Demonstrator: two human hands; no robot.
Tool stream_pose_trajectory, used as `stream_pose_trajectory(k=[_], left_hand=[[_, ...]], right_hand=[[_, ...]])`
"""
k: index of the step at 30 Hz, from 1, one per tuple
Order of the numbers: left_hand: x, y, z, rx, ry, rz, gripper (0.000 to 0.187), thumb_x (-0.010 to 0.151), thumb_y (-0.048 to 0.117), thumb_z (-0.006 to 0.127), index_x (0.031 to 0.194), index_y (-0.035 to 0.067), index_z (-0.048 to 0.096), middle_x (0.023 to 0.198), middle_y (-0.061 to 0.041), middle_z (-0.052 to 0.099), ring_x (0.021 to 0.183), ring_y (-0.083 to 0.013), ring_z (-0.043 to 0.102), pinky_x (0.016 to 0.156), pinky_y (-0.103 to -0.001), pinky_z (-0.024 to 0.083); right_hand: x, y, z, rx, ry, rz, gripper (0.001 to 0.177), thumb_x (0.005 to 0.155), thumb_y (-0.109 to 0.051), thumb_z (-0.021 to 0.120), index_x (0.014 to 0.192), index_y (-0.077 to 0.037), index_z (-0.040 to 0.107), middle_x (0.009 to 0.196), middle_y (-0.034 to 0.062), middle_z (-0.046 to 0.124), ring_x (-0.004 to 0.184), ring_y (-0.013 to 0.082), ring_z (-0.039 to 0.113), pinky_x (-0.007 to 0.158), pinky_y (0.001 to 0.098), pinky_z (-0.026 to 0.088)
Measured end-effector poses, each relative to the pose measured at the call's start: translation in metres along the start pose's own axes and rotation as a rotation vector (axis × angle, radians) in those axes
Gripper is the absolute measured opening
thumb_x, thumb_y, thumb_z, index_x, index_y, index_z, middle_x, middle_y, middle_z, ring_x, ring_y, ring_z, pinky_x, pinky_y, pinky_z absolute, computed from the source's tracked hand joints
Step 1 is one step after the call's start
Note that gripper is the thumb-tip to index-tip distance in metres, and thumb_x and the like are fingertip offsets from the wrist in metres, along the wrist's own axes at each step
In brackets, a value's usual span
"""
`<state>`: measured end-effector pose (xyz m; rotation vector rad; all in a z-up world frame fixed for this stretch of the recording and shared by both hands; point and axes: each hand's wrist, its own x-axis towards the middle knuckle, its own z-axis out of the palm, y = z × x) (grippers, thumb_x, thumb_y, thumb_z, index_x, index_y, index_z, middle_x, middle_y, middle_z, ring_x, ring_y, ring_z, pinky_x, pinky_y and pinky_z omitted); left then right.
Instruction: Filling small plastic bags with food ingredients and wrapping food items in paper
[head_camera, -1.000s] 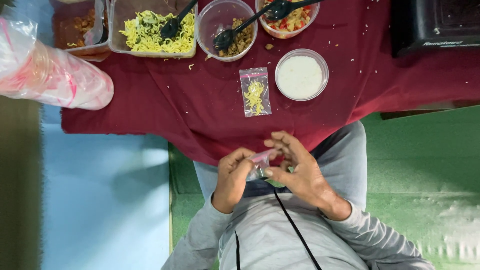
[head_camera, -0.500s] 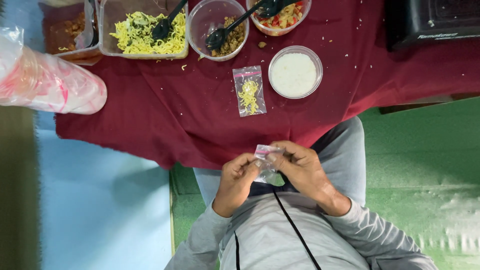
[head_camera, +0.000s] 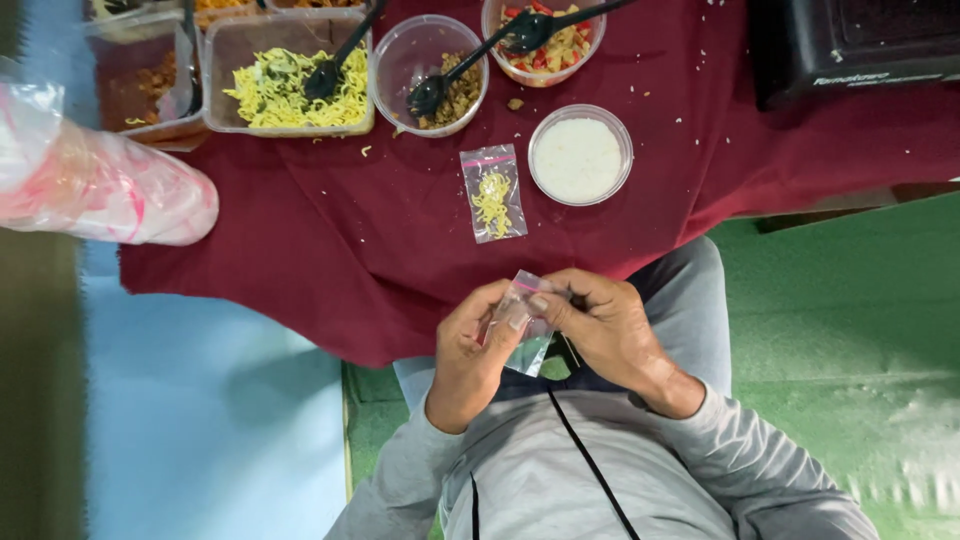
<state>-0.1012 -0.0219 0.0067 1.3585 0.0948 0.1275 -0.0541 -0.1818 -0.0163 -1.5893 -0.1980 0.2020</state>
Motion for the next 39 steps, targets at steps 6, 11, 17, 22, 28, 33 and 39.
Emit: stream_pose_trajectory(k=[6, 11, 17, 22, 28, 33, 39], left_hand=[[0.004, -0.019, -0.001, 0.064, 0.093, 0.085, 0.013, 0.101, 0.004, 0.063, 0.102, -0.005, 0.072, 0.078, -0.009, 0.069, 0.077, -0.0104, 0.060, 0.071, -0.028, 0.053], [0.001, -0.039, -0.003, -0.036, 0.114, 0.092, 0.011, 0.100, 0.002, 0.064, 0.104, -0.007, 0.070, 0.079, -0.014, 0.070, 0.074, -0.0174, 0.071, 0.071, -0.032, 0.058], [-0.004, -0.030, 0.000, -0.023, 0.076, 0.047, 0.015, 0.100, 0.008, 0.066, 0.105, -0.006, 0.072, 0.079, -0.010, 0.071, 0.074, -0.0109, 0.065, 0.068, -0.029, 0.057], [-0.005, -0.019, 0.001, -0.017, 0.046, 0.028, 0.016, 0.100, 0.011, 0.065, 0.100, -0.003, 0.072, 0.074, -0.008, 0.068, 0.072, -0.0098, 0.059, 0.067, -0.029, 0.055], [-0.007, -0.019, 0.000, -0.029, 0.048, -0.053, 0.016, 0.099, 0.013, 0.066, 0.100, 0.000, 0.075, 0.070, -0.004, 0.068, 0.069, -0.0055, 0.057, 0.067, -0.022, 0.052], [-0.006, -0.012, -0.001, -0.011, 0.023, 0.004, 0.013, 0.100, 0.008, 0.065, 0.096, -0.002, 0.073, 0.069, -0.007, 0.062, 0.069, -0.0078, 0.052, 0.065, -0.024, 0.049], [-0.013, -0.021, -0.010, 0.006, -0.009, -0.024, 0.016, 0.098, 0.013, 0.068, 0.099, -0.001, 0.074, 0.071, -0.003, 0.061, 0.070, -0.0063, 0.054, 0.068, -0.025, 0.052]], right_hand=[[-0.008, 0.004, 0.006, 0.102, -0.009, 0.019, 0.005, 0.088, -0.008, 0.082, 0.089, -0.005, 0.078, 0.058, 0.0001, 0.061, 0.057, 0.0034, 0.051, 0.053, 0.0191, 0.046], [-0.008, -0.001, 0.007, 0.116, 0.038, 0.069, 0.007, 0.091, -0.007, 0.078, 0.095, -0.002, 0.081, 0.058, 0.0057, 0.066, 0.056, 0.0067, 0.059, 0.052, 0.0198, 0.051], [-0.012, 0.008, 0.008, 0.052, 0.008, 0.020, 0.004, 0.089, -0.008, 0.080, 0.090, -0.004, 0.081, 0.058, 0.0024, 0.062, 0.057, 0.0047, 0.052, 0.051, 0.0204, 0.048], [-0.017, 0.013, 0.008, 0.007, -0.011, -0.030, 0.011, 0.085, -0.009, 0.084, 0.079, -0.006, 0.076, 0.053, 0.0007, 0.056, 0.052, 0.0060, 0.048, 0.047, 0.0206, 0.042], [-0.016, 0.002, 0.005, -0.077, 0.002, -0.064, 0.014, 0.083, -0.012, 0.085, 0.077, -0.009, 0.073, 0.053, -0.0002, 0.057, 0.052, 0.0065, 0.046, 0.047, 0.0226, 0.040], [-0.016, 0.006, 0.005, -0.111, -0.030, -0.112, 0.018, 0.080, -0.014, 0.088, 0.077, -0.009, 0.071, 0.058, 0.0019, 0.062, 0.055, 0.0080, 0.049, 0.050, 0.0251, 0.044], [-0.019, 0.003, 0.002, -0.164, -0.030, -0.164, 0.018, 0.082, -0.018, 0.088, 0.080, -0.010, 0.072, 0.068, 0.0034, 0.069, 0.056, 0.0130, 0.056, 0.055, 0.0273, 0.049]])
